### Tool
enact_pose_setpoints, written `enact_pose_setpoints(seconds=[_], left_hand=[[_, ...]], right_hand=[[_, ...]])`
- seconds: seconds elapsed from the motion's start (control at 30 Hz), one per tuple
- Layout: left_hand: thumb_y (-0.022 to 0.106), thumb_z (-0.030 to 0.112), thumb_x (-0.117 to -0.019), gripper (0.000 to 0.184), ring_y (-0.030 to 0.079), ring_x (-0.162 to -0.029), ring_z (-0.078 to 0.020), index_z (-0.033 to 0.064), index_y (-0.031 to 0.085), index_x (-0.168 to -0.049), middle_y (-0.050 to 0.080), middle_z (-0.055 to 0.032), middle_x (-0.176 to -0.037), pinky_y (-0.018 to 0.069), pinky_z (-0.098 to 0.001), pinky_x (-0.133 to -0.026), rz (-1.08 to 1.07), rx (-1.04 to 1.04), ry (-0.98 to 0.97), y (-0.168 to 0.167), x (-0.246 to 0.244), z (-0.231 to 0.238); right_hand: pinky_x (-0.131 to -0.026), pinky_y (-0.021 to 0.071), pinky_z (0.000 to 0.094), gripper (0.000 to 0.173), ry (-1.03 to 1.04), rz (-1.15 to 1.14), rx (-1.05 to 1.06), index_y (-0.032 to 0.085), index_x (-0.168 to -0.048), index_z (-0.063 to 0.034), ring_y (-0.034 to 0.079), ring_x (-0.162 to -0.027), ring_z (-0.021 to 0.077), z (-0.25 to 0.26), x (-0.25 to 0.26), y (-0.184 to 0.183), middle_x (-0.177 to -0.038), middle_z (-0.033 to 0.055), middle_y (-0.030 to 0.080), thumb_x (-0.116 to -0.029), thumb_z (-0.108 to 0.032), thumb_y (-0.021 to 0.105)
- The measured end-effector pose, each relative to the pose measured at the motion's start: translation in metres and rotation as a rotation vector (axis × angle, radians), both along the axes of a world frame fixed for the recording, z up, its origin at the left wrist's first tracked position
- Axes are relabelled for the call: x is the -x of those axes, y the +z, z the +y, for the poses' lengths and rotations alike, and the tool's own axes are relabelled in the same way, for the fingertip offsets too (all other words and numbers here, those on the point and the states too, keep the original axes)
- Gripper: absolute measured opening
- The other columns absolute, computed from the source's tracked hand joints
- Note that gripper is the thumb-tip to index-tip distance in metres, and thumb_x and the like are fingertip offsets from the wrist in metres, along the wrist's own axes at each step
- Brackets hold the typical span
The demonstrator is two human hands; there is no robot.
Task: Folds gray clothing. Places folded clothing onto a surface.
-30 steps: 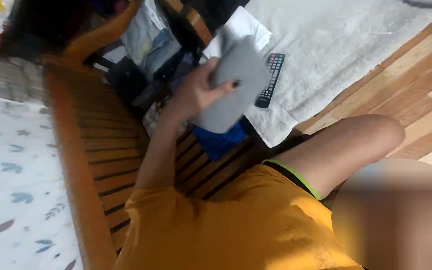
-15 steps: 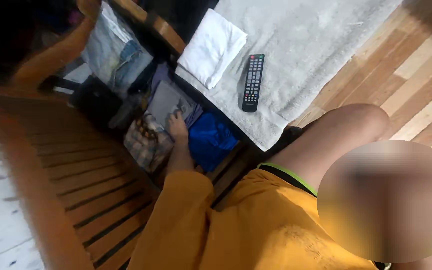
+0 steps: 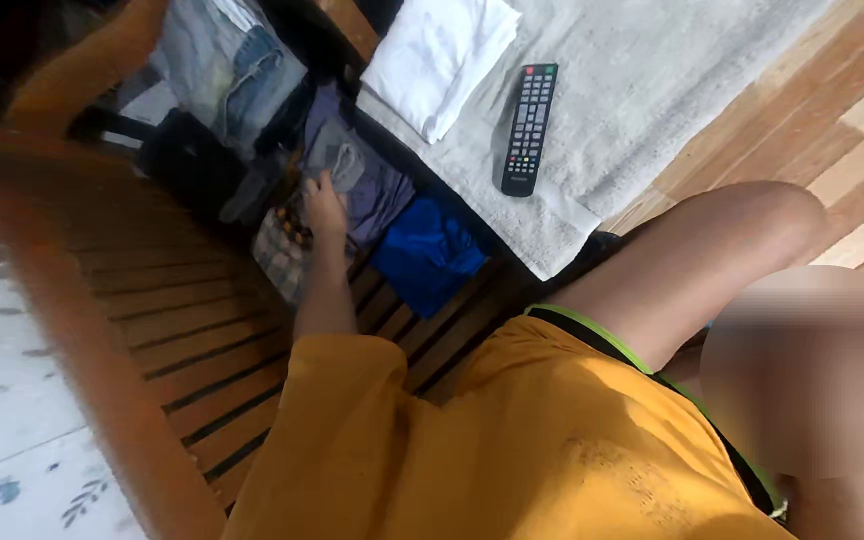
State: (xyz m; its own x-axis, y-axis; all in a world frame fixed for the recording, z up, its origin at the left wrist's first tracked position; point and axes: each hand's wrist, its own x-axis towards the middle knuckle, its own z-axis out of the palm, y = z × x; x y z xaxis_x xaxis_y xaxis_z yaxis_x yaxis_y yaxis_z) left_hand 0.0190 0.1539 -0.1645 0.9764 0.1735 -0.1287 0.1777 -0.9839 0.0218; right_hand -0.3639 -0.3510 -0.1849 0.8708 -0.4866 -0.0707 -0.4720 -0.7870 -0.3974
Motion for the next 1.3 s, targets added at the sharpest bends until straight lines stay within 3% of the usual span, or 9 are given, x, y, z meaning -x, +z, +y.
enact_pose_setpoints(seconds=[0.33, 0.53, 0.63, 0.73, 0.87, 0.97, 1.07, 1.17, 1.3], left_hand=[[0.041, 0.020, -0.1064, 0.047, 0.050, -0.134, -0.0476, -0.0001, 0.045, -0.148, 0.052, -0.0322, -0.142, 0.0389, -0.0672, -0.107, 0.039, 0.167, -0.027, 0.148, 0.038, 0.005], [0.046, 0.022, -0.1084, 0.049, 0.051, -0.131, -0.0495, 0.0036, 0.041, -0.153, 0.052, -0.0329, -0.141, 0.0381, -0.0695, -0.106, 0.317, 0.196, 0.109, 0.166, 0.101, 0.011], [0.052, 0.027, -0.1061, 0.053, 0.052, -0.129, -0.0530, 0.0049, 0.042, -0.153, 0.054, -0.0344, -0.139, 0.0393, -0.0737, -0.102, 0.403, 0.117, 0.325, 0.144, 0.140, 0.030], [0.059, 0.034, -0.1029, 0.058, 0.054, -0.126, -0.0534, -0.0052, 0.047, -0.144, 0.057, -0.0365, -0.133, 0.0414, -0.0719, -0.102, 0.405, 0.074, 0.510, 0.106, 0.169, 0.024], [0.066, 0.041, -0.0974, 0.072, 0.059, -0.124, -0.0469, -0.0019, 0.042, -0.150, 0.058, -0.0311, -0.136, 0.0466, -0.0654, -0.102, 0.357, 0.244, 0.506, -0.002, 0.204, 0.024], [0.062, 0.064, -0.0924, 0.090, 0.060, -0.120, -0.0489, 0.0065, 0.034, -0.156, 0.056, -0.0309, -0.138, 0.0510, -0.0663, -0.095, 0.248, 0.270, 0.390, -0.088, 0.241, 0.049], [0.053, 0.069, -0.0941, 0.097, 0.033, -0.141, -0.0589, 0.0146, 0.016, -0.165, 0.027, -0.0336, -0.160, 0.0388, -0.0755, -0.101, 0.255, 0.054, 0.355, -0.089, 0.248, 0.029], [0.047, 0.065, -0.0995, 0.096, -0.003, -0.153, -0.0566, 0.0109, 0.003, -0.166, -0.005, -0.0279, -0.169, 0.0041, -0.0786, -0.115, 0.309, 0.051, 0.412, -0.104, 0.250, 0.022], [0.043, 0.071, -0.0953, 0.097, 0.020, -0.150, -0.0557, 0.0059, 0.019, -0.163, 0.019, -0.0327, -0.165, 0.0124, -0.0786, -0.115, 0.150, -0.126, 0.282, -0.187, 0.254, 0.069]], right_hand=[[-0.108, 0.0340, 0.0709, 0.055, 0.076, 0.066, -0.020, 0.053, -0.145, 0.0005, 0.042, -0.137, 0.0562, -0.005, -0.012, -0.004, -0.152, 0.0344, 0.042, -0.1060, -0.037, 0.043], [-0.109, 0.0328, 0.0710, 0.055, 0.118, 0.082, -0.033, 0.052, -0.145, 0.0015, 0.042, -0.138, 0.0559, -0.005, -0.015, -0.006, -0.152, 0.0339, 0.042, -0.1065, -0.036, 0.043], [-0.109, 0.0321, 0.0714, 0.055, 0.114, 0.094, -0.043, 0.051, -0.145, 0.0019, 0.042, -0.138, 0.0557, -0.005, -0.015, -0.006, -0.153, 0.0344, 0.040, -0.1062, -0.036, 0.043], [-0.109, 0.0330, 0.0705, 0.056, 0.115, 0.095, -0.032, 0.052, -0.146, 0.0002, 0.042, -0.139, 0.0544, -0.009, -0.012, -0.008, -0.153, 0.0332, 0.041, -0.1063, -0.039, 0.043], [-0.108, 0.0338, 0.0709, 0.055, 0.113, 0.091, -0.034, 0.053, -0.145, -0.0007, 0.043, -0.138, 0.0539, -0.008, -0.009, -0.010, -0.153, 0.0321, 0.041, -0.1064, -0.039, 0.043], [-0.109, 0.0339, 0.0704, 0.055, 0.104, 0.070, -0.026, 0.053, -0.144, 0.0006, 0.043, -0.137, 0.0552, -0.009, -0.003, -0.009, -0.152, 0.0343, 0.042, -0.1062, -0.039, 0.044], [-0.110, 0.0344, 0.0689, 0.054, 0.076, 0.060, -0.019, 0.053, -0.144, 0.0004, 0.042, -0.139, 0.0540, -0.011, 0.003, -0.009, -0.152, 0.0330, 0.042, -0.1060, -0.037, 0.044], [-0.107, 0.0378, 0.0684, 0.053, 0.050, 0.006, -0.006, 0.056, -0.141, 0.0020, 0.045, -0.135, 0.0554, -0.011, 0.005, -0.011, -0.150, 0.0345, 0.043, -0.1052, -0.036, 0.046], [-0.107, 0.0400, 0.0675, 0.048, 0.015, -0.020, -0.045, 0.056, -0.139, 0.0048, 0.046, -0.134, 0.0544, -0.006, 0.004, 0.000, -0.149, 0.0350, 0.043, -0.1040, -0.027, 0.049]])
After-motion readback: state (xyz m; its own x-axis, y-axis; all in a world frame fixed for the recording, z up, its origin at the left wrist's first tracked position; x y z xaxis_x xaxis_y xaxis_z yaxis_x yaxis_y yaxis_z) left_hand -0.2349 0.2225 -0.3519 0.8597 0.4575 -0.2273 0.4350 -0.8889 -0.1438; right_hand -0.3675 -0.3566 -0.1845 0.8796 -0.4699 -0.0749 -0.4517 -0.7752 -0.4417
